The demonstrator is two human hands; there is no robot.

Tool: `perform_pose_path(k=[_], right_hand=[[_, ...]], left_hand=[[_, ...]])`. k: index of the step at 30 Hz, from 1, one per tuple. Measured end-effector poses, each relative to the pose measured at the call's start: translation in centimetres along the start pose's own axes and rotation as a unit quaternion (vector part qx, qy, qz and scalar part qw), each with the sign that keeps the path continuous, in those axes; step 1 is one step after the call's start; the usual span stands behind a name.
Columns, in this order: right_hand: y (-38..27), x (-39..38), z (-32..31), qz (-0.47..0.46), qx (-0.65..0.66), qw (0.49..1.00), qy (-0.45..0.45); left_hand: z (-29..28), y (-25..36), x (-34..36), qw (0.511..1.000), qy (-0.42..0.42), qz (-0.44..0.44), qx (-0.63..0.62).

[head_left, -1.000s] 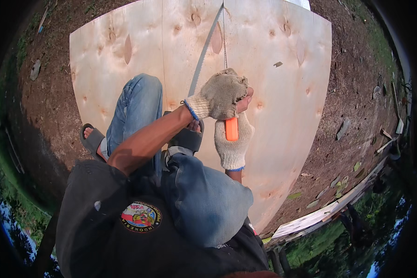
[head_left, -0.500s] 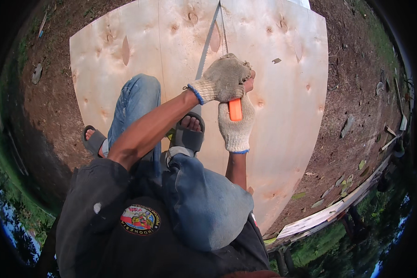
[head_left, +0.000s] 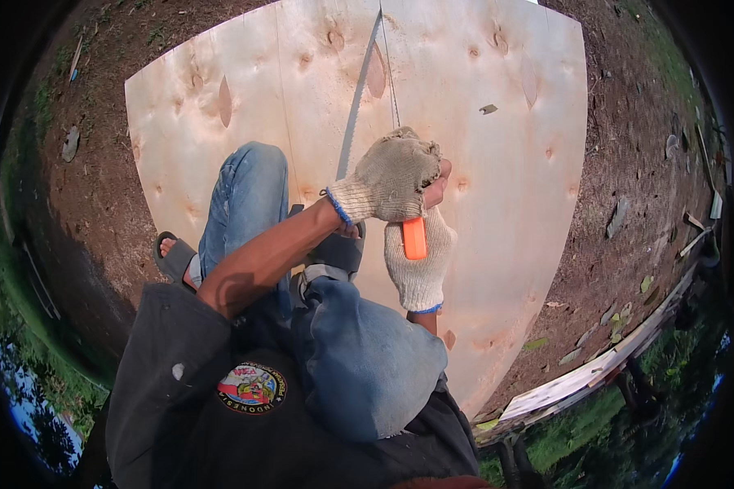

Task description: The person uses a hand saw to cut a large sheet of plywood placed on the ground. They hold the saw with both hands and make repeated back-and-forth strokes along a straight line, gradually deepening the cut through the board.

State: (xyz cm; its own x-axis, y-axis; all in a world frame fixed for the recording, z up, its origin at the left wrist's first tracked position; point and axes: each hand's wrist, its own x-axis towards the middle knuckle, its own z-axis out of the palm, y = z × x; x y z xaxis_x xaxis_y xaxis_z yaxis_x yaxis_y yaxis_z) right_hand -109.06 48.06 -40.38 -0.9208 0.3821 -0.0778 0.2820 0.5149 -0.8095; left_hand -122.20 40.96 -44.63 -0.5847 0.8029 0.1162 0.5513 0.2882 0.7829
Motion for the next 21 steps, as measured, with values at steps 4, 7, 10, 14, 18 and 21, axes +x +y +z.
perform_pose_path(k=[4,7,10,14,18,21], right_hand=[[1.0,0.5,1.1,0.031,0.069,0.997,0.003],[1.6,1.0,1.7,0.028,0.117,0.992,0.033],[3.3,1.0,1.5,-0.004,0.074,0.996,0.048],[3.6,0.0,1.9,-0.024,0.087,0.995,0.042],[4.4,-0.7,2.8,-0.040,0.109,0.993,-0.013],[5.0,-1.4,3.3,-0.067,0.133,0.989,0.005]], left_hand=[[-0.6,-0.5,0.7,0.999,-0.027,-0.036,-0.017],[0.1,-1.6,1.1,1.000,-0.020,0.007,0.008],[1.1,-0.9,1.7,1.000,0.004,0.006,-0.018],[0.3,-0.8,1.0,0.999,-0.024,-0.014,-0.019],[0.6,-2.1,-0.3,0.999,-0.025,-0.030,-0.019],[1.0,-2.0,-0.2,0.988,-0.032,-0.121,-0.096]])
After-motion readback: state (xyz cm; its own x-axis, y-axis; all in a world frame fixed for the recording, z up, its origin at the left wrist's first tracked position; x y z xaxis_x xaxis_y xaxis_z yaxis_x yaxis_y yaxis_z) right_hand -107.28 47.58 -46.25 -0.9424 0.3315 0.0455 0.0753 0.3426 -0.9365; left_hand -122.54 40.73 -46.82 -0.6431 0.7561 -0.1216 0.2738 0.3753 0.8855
